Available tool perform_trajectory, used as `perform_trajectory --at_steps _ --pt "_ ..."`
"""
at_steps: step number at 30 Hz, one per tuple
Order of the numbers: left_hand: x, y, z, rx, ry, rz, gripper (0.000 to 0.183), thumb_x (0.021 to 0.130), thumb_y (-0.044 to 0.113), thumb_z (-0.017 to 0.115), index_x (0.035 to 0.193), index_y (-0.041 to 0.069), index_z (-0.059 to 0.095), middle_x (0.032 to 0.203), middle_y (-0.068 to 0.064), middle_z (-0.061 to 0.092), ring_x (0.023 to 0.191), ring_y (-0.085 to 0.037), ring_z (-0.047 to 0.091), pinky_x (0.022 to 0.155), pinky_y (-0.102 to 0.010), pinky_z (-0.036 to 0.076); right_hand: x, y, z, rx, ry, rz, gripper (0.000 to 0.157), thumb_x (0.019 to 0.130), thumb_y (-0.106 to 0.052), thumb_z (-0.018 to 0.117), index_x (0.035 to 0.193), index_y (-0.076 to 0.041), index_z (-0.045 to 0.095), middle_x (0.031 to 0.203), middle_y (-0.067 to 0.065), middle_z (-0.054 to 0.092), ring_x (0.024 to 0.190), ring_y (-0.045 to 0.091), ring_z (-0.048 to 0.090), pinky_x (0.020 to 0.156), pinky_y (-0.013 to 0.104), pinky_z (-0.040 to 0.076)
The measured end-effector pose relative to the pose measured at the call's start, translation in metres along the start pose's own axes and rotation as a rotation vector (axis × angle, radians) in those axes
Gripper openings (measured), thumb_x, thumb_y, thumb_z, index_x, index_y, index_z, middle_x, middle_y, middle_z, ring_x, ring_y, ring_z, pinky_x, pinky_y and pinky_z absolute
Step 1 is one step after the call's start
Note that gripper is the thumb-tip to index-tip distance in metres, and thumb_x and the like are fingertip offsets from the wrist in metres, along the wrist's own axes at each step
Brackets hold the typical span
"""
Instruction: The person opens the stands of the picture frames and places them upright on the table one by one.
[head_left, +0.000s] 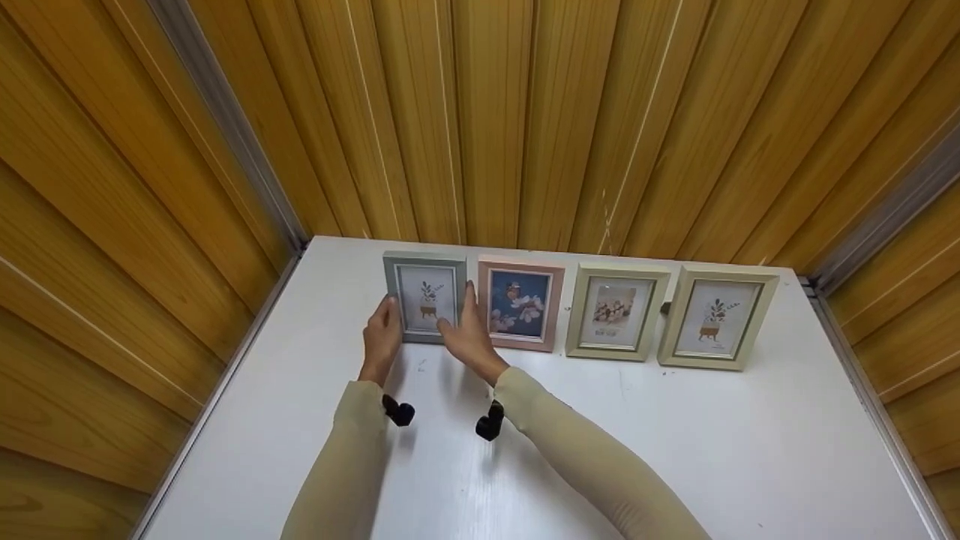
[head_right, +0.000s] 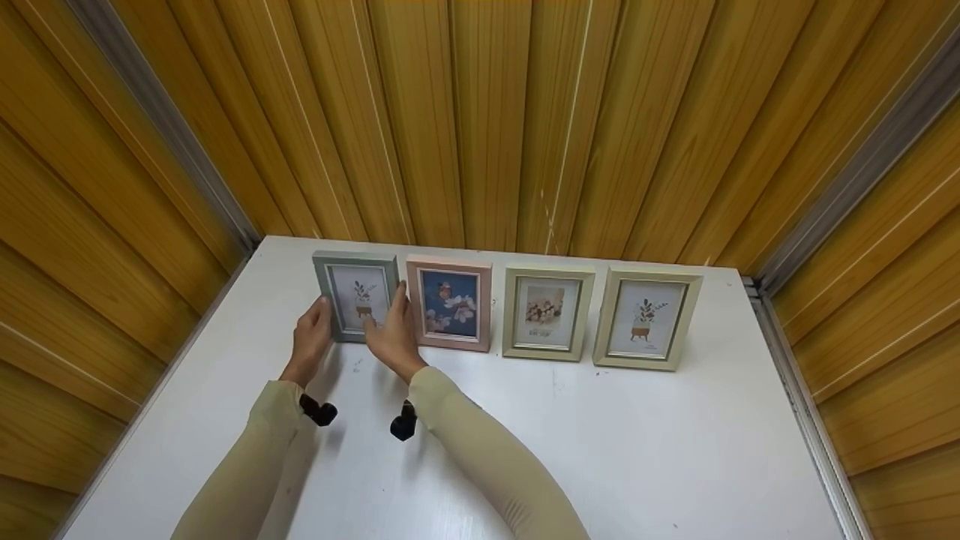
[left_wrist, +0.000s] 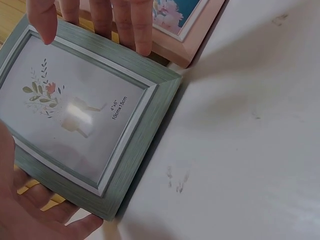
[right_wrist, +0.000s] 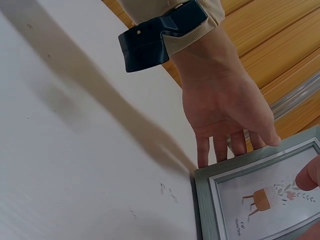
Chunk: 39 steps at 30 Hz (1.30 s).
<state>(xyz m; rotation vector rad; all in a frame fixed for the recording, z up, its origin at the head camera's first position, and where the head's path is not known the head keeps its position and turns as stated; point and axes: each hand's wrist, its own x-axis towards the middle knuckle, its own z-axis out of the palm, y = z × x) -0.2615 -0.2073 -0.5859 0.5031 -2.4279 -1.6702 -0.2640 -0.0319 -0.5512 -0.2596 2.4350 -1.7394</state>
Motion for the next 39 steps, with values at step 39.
perform_trajectory --at_steps 39 --pt "-0.069 -0.011 -0.022 0.549 0.162 0.721 0.076 0.091 0.041 0.078 0.155 0.014 0.046 0.159 -0.022 0.039 0.145 -0.043 0.038 0.117 -0.061 0.029 -0.092 0.041 -0.159 -0.469 0.075 -0.383 0.063 0.099 -0.035 0.069 0.155 -0.018 0.046 0.155 0.009 0.048 0.144 0.033 0.042 0.113 0.06 0.036"
